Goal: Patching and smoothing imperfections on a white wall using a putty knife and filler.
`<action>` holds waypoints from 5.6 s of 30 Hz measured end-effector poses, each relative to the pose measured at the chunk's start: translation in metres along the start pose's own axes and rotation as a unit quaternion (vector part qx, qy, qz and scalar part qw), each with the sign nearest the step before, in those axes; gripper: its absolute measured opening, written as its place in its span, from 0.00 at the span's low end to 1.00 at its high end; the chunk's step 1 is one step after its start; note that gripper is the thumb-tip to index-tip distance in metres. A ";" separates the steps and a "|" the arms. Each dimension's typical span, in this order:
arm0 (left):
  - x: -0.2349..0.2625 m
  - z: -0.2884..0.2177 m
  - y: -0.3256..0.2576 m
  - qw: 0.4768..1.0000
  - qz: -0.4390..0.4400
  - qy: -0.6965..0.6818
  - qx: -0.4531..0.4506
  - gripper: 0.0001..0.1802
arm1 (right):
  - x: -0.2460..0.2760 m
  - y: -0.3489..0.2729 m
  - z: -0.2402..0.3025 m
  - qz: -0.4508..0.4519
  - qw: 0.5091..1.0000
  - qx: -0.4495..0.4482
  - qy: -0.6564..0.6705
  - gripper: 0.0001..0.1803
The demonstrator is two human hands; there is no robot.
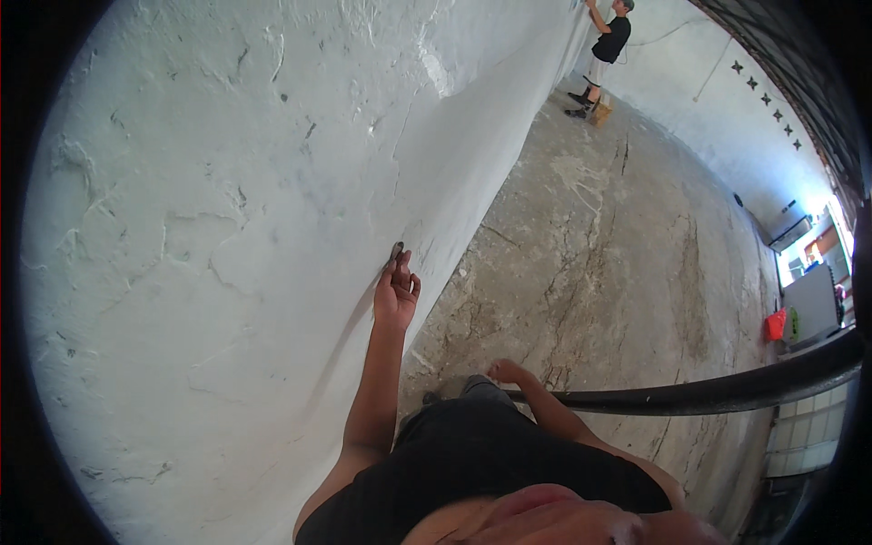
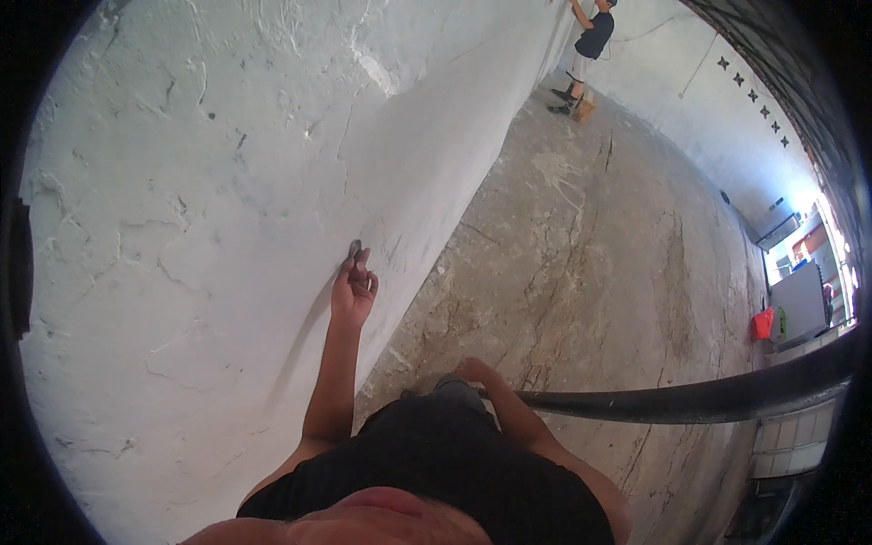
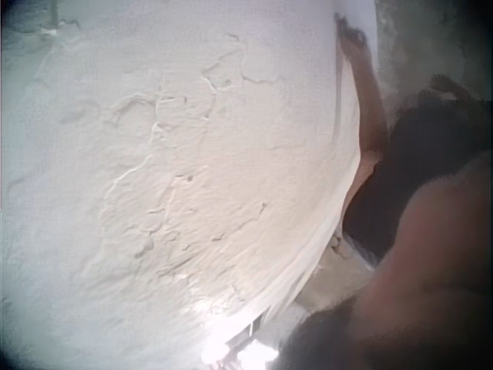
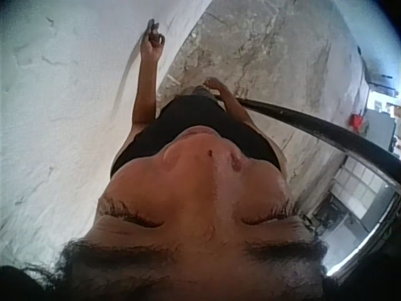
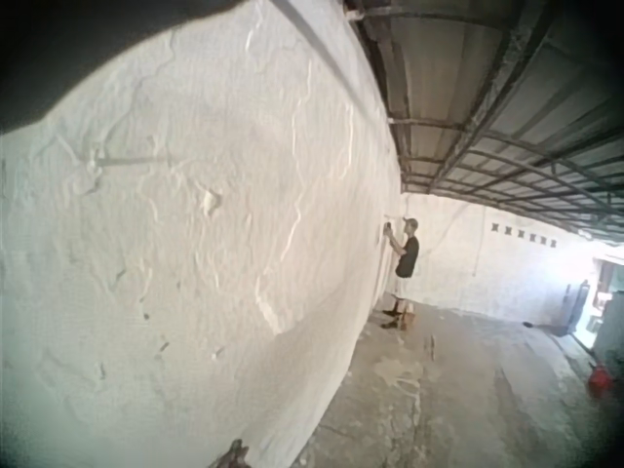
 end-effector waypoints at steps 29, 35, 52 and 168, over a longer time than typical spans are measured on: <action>0.087 0.041 -0.099 0.903 0.137 0.402 0.068 0.12 | 0.097 -0.051 0.251 0.187 0.819 0.024 0.542 0.24; 0.104 -0.004 -0.106 0.901 0.118 0.417 0.002 0.12 | 0.095 -0.047 0.274 0.183 0.831 0.074 0.520 0.23; 0.106 0.009 -0.107 0.874 0.116 0.466 -0.072 0.19 | 0.120 -0.029 0.244 0.137 0.811 0.096 0.560 0.16; 0.019 -0.014 -0.140 0.818 -0.042 0.535 -0.210 0.21 | 0.411 -0.254 0.508 -0.527 0.644 0.546 0.099 0.16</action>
Point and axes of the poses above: each hand's wrist, its own y-axis towards the middle knuckle, its own x-axis out of the back of the hand, z = x × y, the point moved 9 cm from there along y, towards the middle knuckle, and after that the axes turned 12 degrees about -x, right-handed, at the moved point
